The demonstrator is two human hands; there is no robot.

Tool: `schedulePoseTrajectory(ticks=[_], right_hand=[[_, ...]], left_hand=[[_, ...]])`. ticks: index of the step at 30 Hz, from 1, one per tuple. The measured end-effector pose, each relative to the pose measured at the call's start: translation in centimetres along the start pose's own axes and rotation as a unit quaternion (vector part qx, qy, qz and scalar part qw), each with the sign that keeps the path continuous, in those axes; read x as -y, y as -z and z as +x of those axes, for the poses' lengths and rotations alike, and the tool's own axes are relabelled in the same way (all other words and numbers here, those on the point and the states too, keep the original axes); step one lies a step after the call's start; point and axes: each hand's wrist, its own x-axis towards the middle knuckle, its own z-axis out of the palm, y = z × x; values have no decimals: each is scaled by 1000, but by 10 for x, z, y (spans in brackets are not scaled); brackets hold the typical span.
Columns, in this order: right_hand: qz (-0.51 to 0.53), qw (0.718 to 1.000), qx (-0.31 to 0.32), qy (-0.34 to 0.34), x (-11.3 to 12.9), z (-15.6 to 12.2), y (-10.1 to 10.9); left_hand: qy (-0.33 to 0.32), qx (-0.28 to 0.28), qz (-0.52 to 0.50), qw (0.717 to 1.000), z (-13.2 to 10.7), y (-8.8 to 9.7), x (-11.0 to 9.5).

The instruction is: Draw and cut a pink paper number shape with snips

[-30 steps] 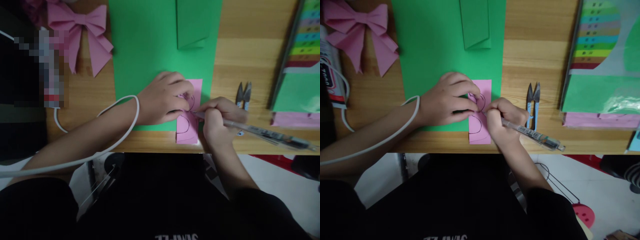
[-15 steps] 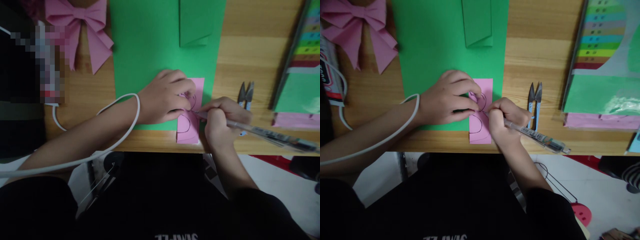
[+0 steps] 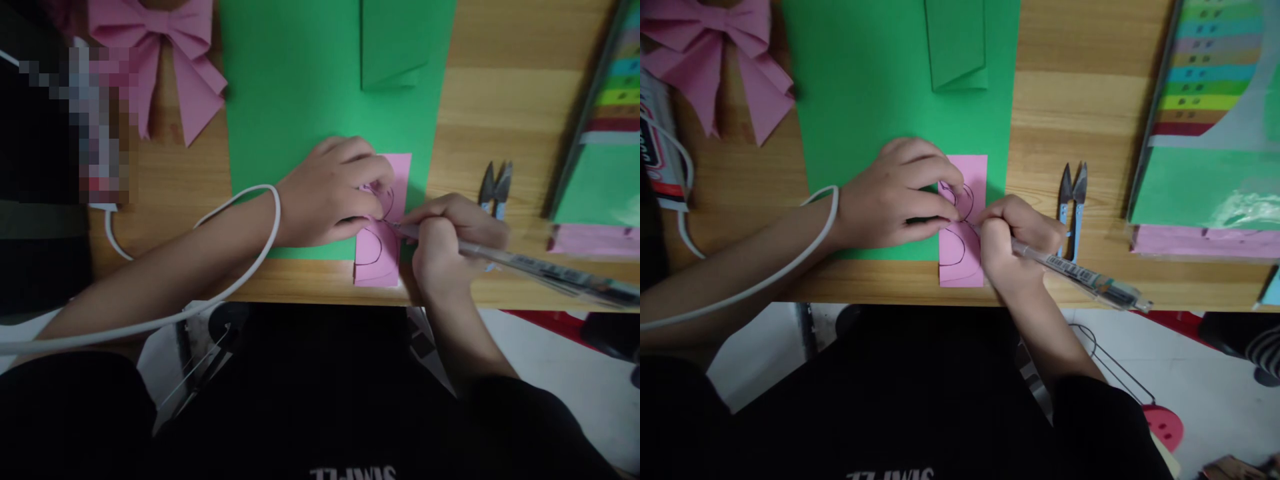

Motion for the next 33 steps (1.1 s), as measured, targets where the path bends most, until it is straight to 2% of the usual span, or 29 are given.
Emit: schedulePoseTrajectory(ticks=[7,14,18,20,26,33], right_hand=[[-31,999,31,-8,7,1,2],[-16,1000,-9,-11,-1,-1,-1],[-20,999,23,19,-2,1,1],[-26,999,38,8,0,0,1],[-15,1000,-8,-23,1,-7,1],[-26,1000,10,-10,2,-4,1]], left_hand=[[16,41,-5,999,2,0,1],[-3,7,-2,1000,-1,0,3],[-2,14,-3,1000,0,0,3],[-9,13,-10,1000,0,-2,3],[20,13,-30,999,2,0,2],[13,13,9,1000,2,4,-2]])
